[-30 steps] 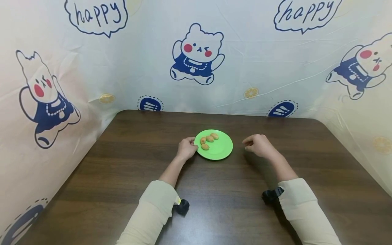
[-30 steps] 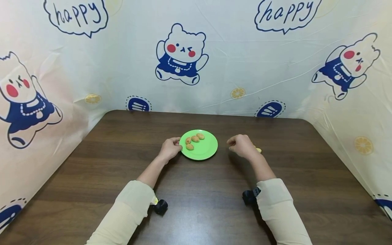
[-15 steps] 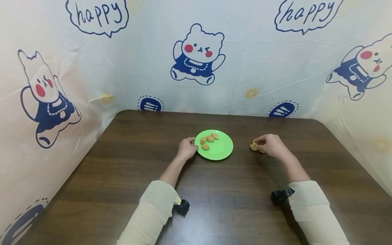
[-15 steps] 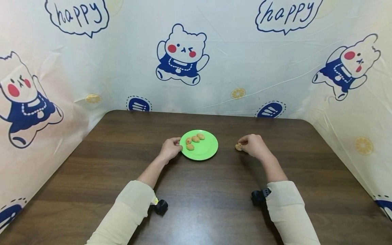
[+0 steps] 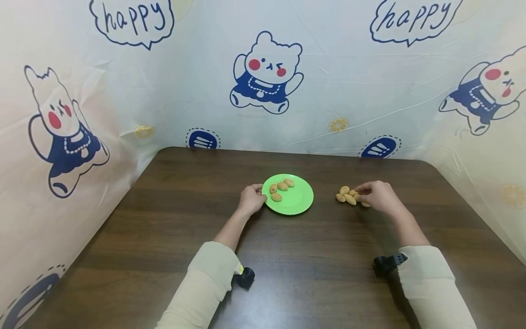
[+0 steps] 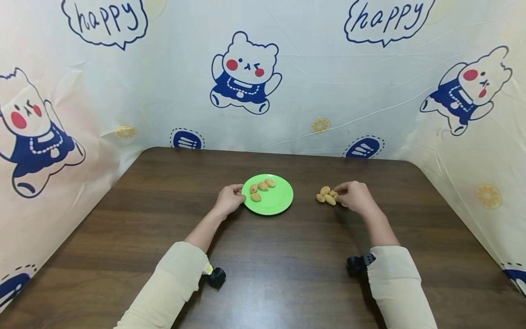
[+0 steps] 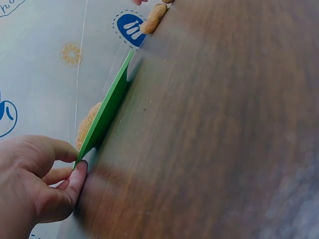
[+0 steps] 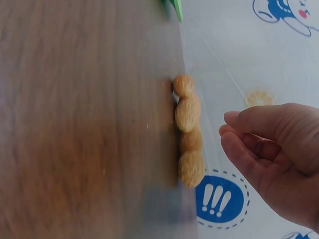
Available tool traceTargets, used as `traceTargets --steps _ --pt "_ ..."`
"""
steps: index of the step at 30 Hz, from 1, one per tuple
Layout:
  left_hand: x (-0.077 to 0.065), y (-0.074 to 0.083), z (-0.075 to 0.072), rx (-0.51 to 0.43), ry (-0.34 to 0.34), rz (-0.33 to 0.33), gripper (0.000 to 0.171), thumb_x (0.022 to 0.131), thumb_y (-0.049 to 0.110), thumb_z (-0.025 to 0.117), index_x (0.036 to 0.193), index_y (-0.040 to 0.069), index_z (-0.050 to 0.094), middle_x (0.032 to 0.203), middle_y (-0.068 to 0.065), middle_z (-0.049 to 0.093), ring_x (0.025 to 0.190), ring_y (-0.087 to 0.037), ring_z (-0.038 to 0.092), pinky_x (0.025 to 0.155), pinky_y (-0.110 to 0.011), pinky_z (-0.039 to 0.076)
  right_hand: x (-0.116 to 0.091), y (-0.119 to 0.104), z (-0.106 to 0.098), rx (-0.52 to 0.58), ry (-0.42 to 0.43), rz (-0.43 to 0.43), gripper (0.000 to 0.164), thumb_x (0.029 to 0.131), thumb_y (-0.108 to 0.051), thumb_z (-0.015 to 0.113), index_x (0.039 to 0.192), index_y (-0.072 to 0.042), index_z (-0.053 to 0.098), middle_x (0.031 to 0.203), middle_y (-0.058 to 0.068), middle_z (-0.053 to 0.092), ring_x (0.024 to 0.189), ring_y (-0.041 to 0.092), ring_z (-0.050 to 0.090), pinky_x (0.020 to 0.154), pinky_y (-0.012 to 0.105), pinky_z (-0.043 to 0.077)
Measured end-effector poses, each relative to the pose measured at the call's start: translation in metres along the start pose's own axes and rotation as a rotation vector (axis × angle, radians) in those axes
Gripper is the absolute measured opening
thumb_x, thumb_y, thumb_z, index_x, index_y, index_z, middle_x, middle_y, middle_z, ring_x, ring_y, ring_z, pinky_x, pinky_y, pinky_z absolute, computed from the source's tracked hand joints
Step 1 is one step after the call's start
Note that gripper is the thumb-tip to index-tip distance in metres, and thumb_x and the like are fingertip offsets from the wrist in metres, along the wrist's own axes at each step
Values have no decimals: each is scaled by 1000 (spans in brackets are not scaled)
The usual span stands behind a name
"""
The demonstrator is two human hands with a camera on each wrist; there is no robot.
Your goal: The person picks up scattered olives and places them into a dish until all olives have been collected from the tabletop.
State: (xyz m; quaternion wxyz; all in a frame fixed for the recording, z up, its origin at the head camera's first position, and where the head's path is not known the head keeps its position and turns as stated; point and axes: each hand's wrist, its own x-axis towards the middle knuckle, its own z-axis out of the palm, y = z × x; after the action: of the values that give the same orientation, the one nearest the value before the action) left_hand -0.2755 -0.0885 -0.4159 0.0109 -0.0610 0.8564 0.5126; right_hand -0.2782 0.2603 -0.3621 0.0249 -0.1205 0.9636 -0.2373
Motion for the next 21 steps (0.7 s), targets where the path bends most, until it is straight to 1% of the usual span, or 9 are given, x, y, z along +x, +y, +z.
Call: traceTargets --steps 5,12,18,21 --pt "0 0 0 1 -1 -5 46 86 2 55 131 -2 49 106 -10 58 96 -19 53 76 -29 46 -3 9 -3 8 2 19 26 86 -9 62 106 7 65 99 20 65 88 31 59 70 41 50" --pt "1 0 0 -2 -1 -5 46 85 1 55 131 -1 50 105 -9 59 95 -19 53 76 -28 46 -5 19 -5 12 -4 31 25 86 -7 61 107 7 65 99 20 65 89 32 59 72 43 49" --pt "0 1 1 -1 2 -2 46 85 1 56 131 -2 50 106 -10 59 97 -19 53 77 -29 46 -5 25 -6 34 -24 85 27 86 -9 62 108 6 64 103 21 63 92 32 57 74 44 47" --pt "0 1 1 -1 2 0 46 85 1 56 131 -2 50 106 -10 59 96 -19 53 77 -29 46 -6 28 -6 28 -25 92 28 86 -10 61 108 6 64 104 22 63 94 34 56 75 45 46"
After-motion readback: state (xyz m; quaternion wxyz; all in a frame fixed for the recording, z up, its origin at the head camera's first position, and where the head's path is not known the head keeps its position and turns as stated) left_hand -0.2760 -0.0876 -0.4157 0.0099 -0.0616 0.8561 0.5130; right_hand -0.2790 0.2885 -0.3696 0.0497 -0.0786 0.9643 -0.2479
